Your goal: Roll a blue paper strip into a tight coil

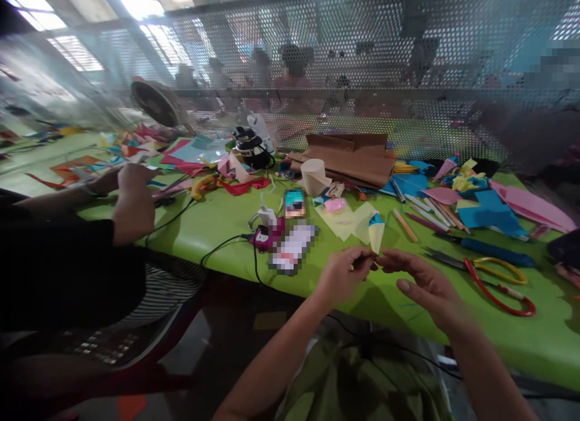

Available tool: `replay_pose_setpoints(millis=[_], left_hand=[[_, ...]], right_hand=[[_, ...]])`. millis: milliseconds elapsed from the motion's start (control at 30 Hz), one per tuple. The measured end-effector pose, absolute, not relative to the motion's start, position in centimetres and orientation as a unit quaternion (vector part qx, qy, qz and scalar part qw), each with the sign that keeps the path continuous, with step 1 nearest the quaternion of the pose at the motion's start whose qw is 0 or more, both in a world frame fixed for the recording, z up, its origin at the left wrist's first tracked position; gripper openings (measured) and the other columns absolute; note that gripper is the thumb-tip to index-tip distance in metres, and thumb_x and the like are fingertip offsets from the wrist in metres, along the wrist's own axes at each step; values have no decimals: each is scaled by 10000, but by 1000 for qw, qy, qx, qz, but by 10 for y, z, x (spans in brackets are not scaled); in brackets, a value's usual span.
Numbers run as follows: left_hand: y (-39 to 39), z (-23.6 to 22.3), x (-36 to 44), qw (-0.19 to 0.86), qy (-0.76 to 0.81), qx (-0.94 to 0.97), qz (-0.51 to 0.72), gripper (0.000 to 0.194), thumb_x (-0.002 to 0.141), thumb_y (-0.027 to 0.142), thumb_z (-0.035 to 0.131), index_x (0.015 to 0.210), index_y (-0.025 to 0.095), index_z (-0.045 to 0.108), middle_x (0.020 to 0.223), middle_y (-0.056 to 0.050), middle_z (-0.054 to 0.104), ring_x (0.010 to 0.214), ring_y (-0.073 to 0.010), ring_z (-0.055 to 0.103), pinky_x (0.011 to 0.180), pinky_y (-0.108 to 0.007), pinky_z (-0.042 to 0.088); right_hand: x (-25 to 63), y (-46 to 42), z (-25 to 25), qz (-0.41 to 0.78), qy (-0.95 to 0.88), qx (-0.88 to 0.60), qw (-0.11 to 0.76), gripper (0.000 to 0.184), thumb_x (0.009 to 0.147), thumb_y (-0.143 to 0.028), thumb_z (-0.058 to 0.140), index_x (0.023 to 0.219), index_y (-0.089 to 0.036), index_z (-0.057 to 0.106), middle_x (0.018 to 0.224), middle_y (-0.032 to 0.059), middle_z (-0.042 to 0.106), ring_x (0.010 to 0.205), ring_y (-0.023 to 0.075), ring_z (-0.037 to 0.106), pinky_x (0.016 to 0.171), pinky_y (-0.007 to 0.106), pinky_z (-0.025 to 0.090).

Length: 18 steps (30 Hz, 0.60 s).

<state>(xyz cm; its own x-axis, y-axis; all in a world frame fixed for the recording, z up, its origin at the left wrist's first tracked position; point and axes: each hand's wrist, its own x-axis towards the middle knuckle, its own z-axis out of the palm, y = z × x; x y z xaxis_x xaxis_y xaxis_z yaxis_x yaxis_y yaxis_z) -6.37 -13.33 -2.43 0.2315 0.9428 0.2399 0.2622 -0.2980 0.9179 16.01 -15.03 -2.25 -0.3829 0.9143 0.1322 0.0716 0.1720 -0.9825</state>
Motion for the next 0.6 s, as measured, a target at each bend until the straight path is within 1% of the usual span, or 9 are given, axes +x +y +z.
replay_pose_setpoints(millis=[100, 233, 333, 467, 533, 600], left_hand=[[-134, -25, -61, 330, 442, 701, 451, 161, 885, 171, 608, 961, 182, 749, 851, -32, 780, 748, -130, 681, 722, -223, 514], [-137, -27, -56, 296, 474, 684, 469, 153, 842, 138, 622, 934, 182, 736, 831, -25, 761, 709, -124, 647, 699, -220, 505], [-139, -28, -54, 340, 483, 641, 490, 149, 865, 165, 608, 949, 177, 731, 809, -21, 746, 671, -110, 622, 655, -206, 490], [-137, -31, -54, 442, 454, 581, 511, 212, 953, 313, 581, 992, 168, 731, 808, -35, 758, 610, -100, 594, 580, -198, 478], [-135, -32, -55, 461, 445, 577, 506, 248, 957, 371, 597, 992, 170, 739, 828, -42, 769, 617, -105, 605, 569, -199, 482], [-134, -32, -56, 455, 442, 598, 491, 236, 942, 374, 629, 980, 173, 747, 851, -46, 777, 655, -114, 631, 593, -203, 494]], right_hand=[[159, -154, -21, 512, -652, -381, 410, 468, 938, -422, 690, 1402, -378, 645, 1324, 53, 736, 1226, 275, 667, 1035, 425, 551], [155, -158, -23, 522, -642, -374, 420, 496, 932, -421, 698, 1421, -372, 630, 1417, 54, 687, 1269, 298, 647, 1065, 460, 536], [154, -159, -27, 541, -620, -354, 445, 473, 951, -438, 659, 1419, -372, 631, 1471, 48, 648, 1297, 308, 630, 1084, 480, 525], [157, -159, -30, 555, -611, -348, 445, 466, 963, -450, 634, 1422, -367, 628, 1488, 48, 635, 1331, 312, 607, 1102, 487, 516], [158, -158, -28, 549, -617, -357, 437, 464, 957, -445, 648, 1416, -370, 634, 1476, 48, 644, 1299, 307, 631, 1085, 479, 532], [157, -159, -24, 533, -627, -372, 429, 464, 945, -433, 675, 1404, -375, 643, 1440, 51, 671, 1254, 301, 661, 1052, 468, 554]])
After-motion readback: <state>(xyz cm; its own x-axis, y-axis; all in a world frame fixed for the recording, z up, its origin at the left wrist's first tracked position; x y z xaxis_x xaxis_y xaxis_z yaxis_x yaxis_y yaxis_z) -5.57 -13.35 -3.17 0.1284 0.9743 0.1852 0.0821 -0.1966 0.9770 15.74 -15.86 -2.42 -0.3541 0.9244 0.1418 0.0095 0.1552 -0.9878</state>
